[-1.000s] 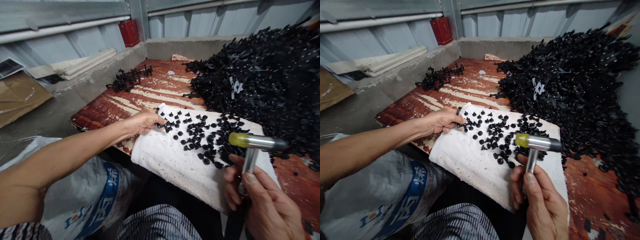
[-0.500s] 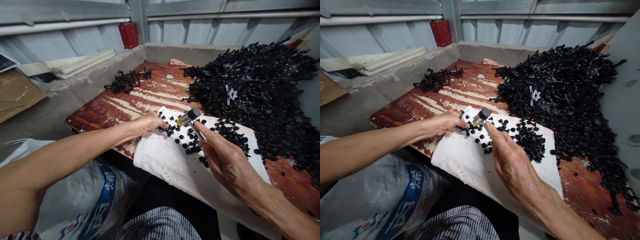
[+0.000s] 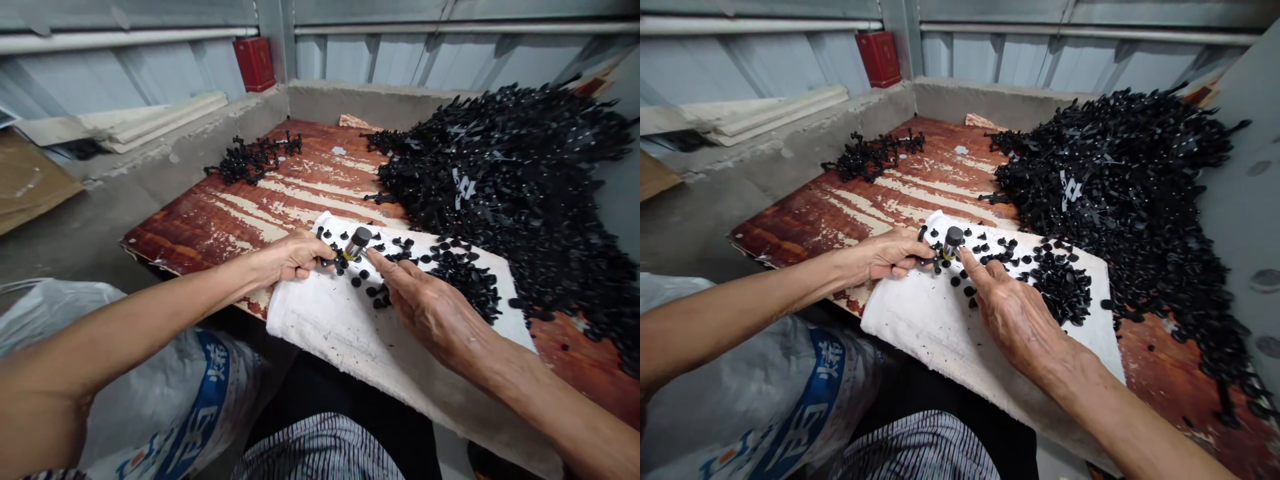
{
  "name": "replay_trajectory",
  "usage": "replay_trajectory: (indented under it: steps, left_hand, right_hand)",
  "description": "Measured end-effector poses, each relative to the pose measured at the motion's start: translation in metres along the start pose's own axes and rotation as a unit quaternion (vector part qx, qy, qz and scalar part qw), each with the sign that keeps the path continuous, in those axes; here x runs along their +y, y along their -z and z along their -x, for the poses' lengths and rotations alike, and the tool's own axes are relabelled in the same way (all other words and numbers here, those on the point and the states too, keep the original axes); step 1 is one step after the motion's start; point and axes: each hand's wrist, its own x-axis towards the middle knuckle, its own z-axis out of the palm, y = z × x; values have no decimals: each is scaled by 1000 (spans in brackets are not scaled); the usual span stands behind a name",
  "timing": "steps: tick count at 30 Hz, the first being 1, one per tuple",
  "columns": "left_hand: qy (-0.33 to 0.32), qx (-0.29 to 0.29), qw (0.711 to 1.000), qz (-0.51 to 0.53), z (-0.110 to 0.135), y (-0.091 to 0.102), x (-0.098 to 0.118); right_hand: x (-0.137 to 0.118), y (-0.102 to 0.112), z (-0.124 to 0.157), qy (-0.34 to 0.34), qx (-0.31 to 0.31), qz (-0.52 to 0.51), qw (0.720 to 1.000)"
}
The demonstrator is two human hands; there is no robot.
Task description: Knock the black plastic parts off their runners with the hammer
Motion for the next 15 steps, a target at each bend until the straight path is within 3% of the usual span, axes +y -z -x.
replay_trajectory:
  steps: [5,7,10,11,14,15]
  left_hand:
    - [-10,-8,1000,26,-1,3,-6]
    - [-5,-4,1000,31,-1,3,-7]
    - [6,14,999,40,1,1,-7]
    - [3,16,999,42,1,0,-7]
    - [-14,21,999,35,1,-2,-9]
    - [-15,23,999,30,1,-2,-10]
  right_hand:
    - [-3,17,-5,37,10,-24,999]
    - [-10,27,-6,55,51,-47,996]
    - [-18,33,-6,57,175,-80,980]
    - [-18,31,-5,51,183,-77,979]
    - [-14,21,-3,32,48,-47,997]
    - [-12,17,-2,21,36,-49,998]
